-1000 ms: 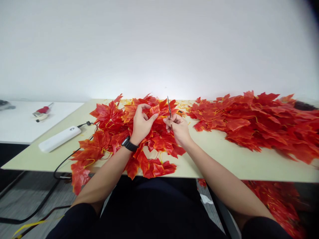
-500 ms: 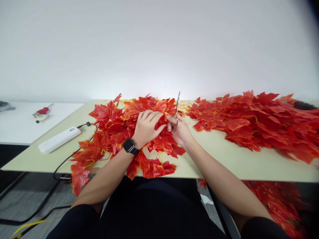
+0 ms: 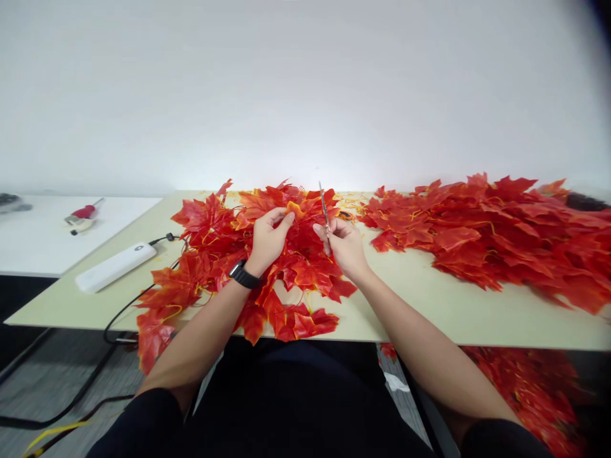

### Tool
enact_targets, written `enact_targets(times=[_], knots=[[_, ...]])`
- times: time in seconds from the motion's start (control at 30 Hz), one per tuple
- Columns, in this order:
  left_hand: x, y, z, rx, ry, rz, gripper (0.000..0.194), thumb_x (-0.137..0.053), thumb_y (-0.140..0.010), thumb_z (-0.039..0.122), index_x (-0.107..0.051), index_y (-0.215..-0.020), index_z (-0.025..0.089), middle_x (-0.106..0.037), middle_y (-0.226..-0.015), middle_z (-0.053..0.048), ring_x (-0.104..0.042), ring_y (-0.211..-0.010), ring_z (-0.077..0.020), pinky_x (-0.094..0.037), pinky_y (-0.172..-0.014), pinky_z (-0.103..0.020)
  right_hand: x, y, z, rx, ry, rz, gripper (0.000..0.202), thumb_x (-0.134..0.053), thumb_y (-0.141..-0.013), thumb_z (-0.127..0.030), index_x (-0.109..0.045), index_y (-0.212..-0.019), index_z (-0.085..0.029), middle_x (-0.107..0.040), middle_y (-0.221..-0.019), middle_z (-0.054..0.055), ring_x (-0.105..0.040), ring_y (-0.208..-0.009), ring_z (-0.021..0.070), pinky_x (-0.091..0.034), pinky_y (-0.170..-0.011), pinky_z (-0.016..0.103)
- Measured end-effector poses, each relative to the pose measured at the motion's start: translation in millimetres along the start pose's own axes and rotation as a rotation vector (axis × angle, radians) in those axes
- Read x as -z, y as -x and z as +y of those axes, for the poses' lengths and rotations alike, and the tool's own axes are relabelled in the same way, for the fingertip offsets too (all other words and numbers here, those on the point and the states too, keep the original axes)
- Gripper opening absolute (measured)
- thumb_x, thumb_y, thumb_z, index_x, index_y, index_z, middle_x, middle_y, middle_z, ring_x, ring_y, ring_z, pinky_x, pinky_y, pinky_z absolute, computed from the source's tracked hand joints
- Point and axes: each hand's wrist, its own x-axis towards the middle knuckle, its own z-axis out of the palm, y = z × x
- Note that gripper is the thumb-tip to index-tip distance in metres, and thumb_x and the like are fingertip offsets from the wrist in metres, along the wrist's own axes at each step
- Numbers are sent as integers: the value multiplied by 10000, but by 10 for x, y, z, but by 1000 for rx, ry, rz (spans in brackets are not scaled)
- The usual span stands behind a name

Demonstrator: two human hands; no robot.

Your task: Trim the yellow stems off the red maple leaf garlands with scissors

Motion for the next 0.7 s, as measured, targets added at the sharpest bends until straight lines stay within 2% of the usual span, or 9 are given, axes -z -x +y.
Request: enact_targets(times=[0.1,0.23,0.4,0.57,0.7], knots=[[44,-56,17,133,172,34,335,-854,-766,452,-772,-908,161,-781,-934,-57,-689,-826,-163,-539,-821,-287,23,-2,67,67,116,-52,623,-858,-729,-605,-377,-678,-212,-453,-600,-43,-353,-539,83,-303,-522,257],[63,-55,82,189,219,58,328,-888,-715,422,-781,-879,159,-777,-922,-49,-673,-821,-150,-528,-832,-274,7,36,88,117,313,-126,566,-793,-788,-594,-379,-715,-214,-477,-676,-25,-373,-627,109,-357,-592,274],[51,-46,83,126,192,33,290,-841,-774,420,-750,-888,170,-758,-920,-36,-663,-851,-153,-516,-832,-267,-8,70,24,116,498,-116,529,-754,-806,-572,-370,-718,-218,-469,-665,-25,-377,-634,120,-354,-611,289],[50,-58,47,10,106,-25,280,-768,-862,442,-700,-916,176,-727,-914,-32,-647,-867,-152,-498,-860,-269,23,44,43,100,527,-101,527,-742,-815,-577,-371,-709,-218,-466,-657,-27,-376,-626,120,-342,-608,289],[53,-54,57,-9,73,-56,293,-730,-899,469,-687,-911,179,-716,-904,-37,-635,-856,-154,-492,-855,-272,30,34,70,70,513,-125,533,-747,-810,-584,-376,-704,-215,-457,-649,-29,-368,-622,118,-331,-599,282]])
